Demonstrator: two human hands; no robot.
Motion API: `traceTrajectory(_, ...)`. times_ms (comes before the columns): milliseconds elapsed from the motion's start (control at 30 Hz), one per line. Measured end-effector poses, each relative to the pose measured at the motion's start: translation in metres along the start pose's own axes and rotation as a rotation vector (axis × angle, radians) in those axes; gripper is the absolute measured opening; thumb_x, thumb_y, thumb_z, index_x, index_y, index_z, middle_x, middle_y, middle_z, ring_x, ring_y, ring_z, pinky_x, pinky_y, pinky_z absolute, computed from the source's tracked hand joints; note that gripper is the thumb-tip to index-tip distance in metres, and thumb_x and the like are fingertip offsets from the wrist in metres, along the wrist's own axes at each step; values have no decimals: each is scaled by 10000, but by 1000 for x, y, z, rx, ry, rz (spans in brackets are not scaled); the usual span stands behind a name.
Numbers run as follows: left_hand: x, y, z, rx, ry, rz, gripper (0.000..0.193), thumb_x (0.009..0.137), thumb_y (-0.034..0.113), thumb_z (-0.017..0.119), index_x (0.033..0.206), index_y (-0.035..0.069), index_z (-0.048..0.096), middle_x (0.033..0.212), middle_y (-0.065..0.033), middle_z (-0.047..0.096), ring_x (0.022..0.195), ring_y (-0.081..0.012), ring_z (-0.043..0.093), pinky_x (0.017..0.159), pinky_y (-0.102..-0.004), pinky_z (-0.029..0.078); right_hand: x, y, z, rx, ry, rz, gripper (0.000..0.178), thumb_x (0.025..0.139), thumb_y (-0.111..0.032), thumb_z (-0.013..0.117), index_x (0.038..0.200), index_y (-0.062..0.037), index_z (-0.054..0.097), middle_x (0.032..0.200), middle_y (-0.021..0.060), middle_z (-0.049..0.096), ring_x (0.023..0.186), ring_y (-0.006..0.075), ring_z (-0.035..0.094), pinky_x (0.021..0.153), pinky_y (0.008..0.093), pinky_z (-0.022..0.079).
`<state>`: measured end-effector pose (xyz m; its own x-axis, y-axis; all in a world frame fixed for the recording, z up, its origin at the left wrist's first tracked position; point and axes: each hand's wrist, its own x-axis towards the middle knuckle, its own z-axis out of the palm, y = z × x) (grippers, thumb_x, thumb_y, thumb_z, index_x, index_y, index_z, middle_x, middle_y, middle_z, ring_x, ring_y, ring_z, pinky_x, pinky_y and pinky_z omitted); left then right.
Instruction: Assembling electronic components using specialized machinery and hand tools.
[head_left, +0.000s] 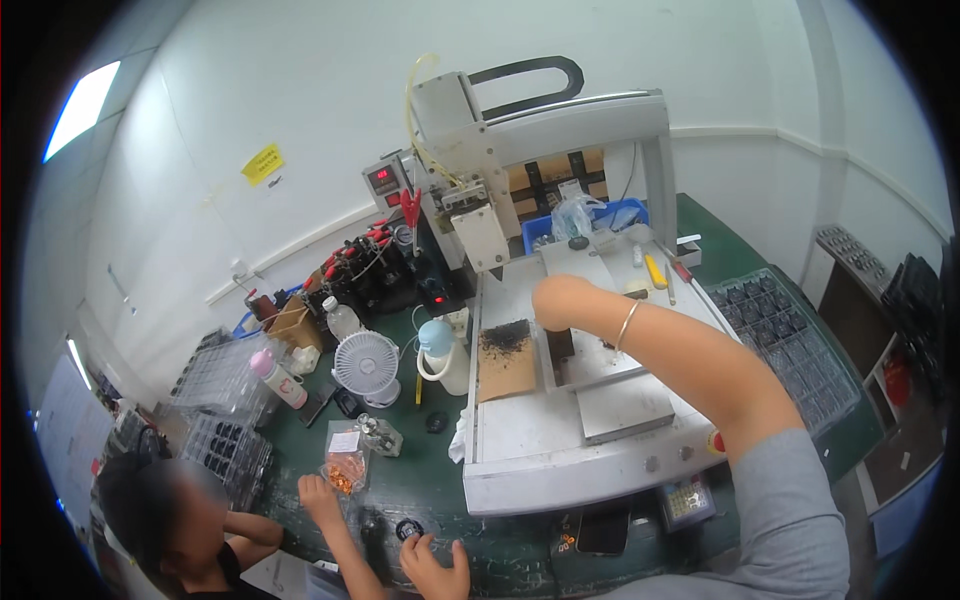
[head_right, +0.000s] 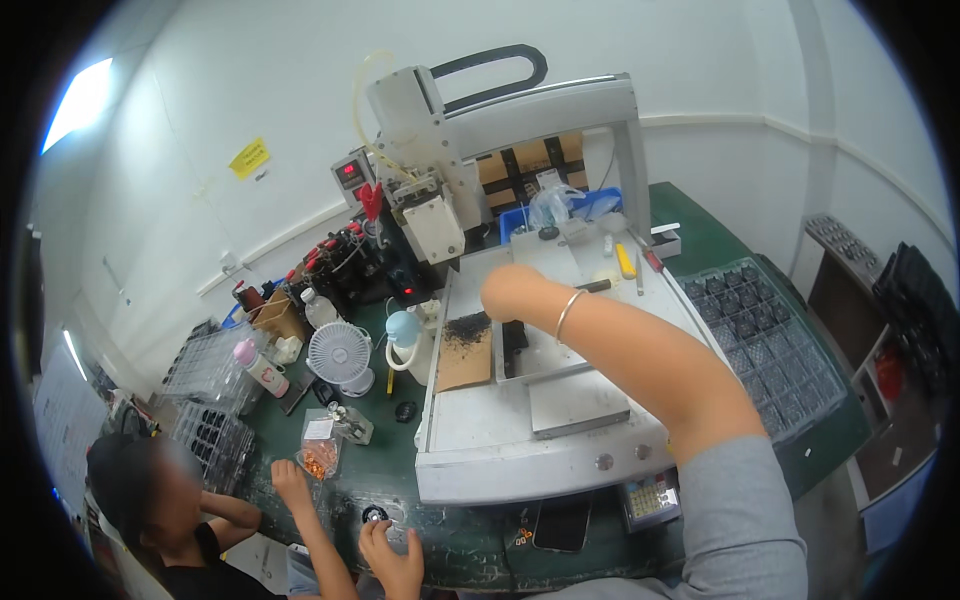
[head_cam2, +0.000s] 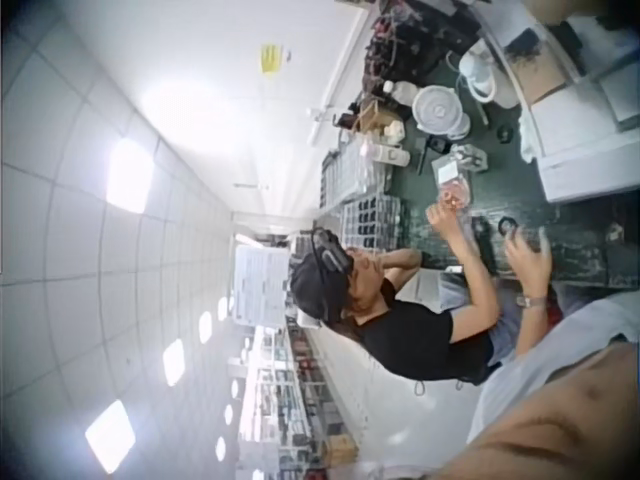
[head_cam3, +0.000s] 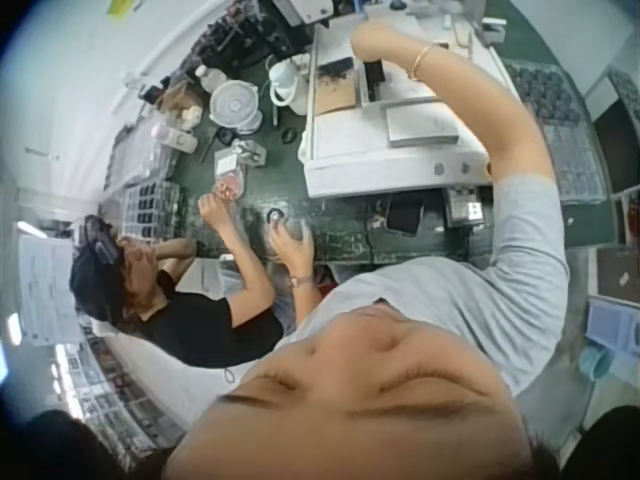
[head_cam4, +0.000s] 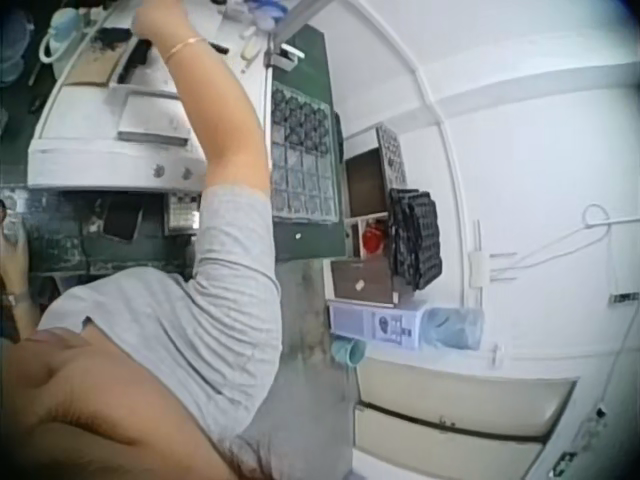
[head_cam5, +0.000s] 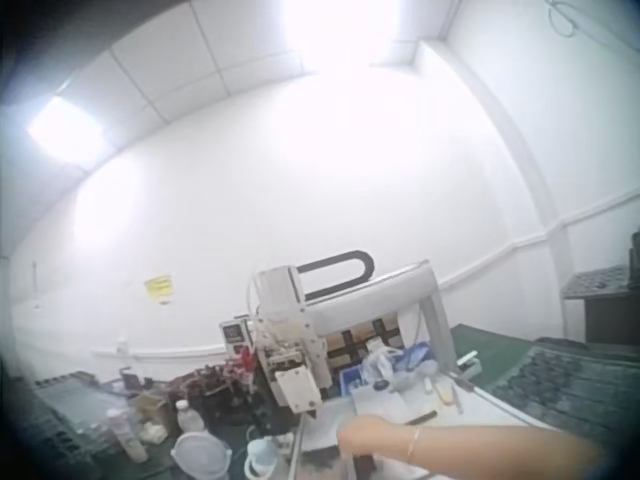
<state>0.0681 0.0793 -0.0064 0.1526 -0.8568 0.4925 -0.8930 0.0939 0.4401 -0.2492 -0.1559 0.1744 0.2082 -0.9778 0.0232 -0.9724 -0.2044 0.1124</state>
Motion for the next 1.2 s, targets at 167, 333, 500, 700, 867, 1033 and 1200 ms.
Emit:
traceTrajectory(167,13,24,-11,-123,74,102,401,761,197,671,1076,-16,542,1185,-234,474,1118,-400,428,968,-461,326,-6,-11,-7,63,-181,131,321,838,-269,528,1065,-90,667,1215,151,568,1108,307,548,866,487,448)
traceTrajectory(333,21,65,-15,-353,142,199,398,676,180,700,993,5,536,1112,-206,484,1053,-378,458,928,-440,351,-8,-5,11,264,47,104,610,893,-555,316,1224,-97,546,1392,192,354,1330,327,262,1069,456,217)
traceTrajectory(500,58,124,-27,-474,107,601,310,678,130,682,943,24,561,1107,-189,501,1081,-362,456,936,-437,347,-66,21,-15,493,392,-130,534,929,-448,352,1294,-72,451,1400,207,321,1334,340,233,1081,461,193)
traceTrajectory(700,150,196,12,-425,30,805,342,695,220,700,952,16,600,1115,-204,512,1065,-365,461,898,-454,362,-270,-35,52,303,374,-212,603,719,-277,696,1196,30,492,1227,258,461,1147,398,449,968,489,335)
traceTrajectory(867,200,220,74,-148,45,784,428,753,364,651,985,7,616,1148,-216,510,1127,-353,426,942,-471,326,-295,-66,142,138,401,21,693,653,-212,696,1233,59,430,1279,241,424,1213,392,394,1022,530,256)
traceTrajectory(1033,207,201,106,-326,10,682,422,779,377,630,980,6,623,1133,-208,530,1074,-372,480,943,-458,346,-279,-75,166,164,625,152,632,618,-141,670,1180,39,445,1270,230,426,1238,393,369,1030,582,206)
traceTrajectory(1200,224,170,116,-62,-179,332,655,734,422,676,1139,-56,482,1089,-269,504,952,-418,546,818,-439,461,-269,-81,193,126,680,209,779,592,-172,708,1217,25,287,1344,285,290,1276,481,233,1034,623,85)
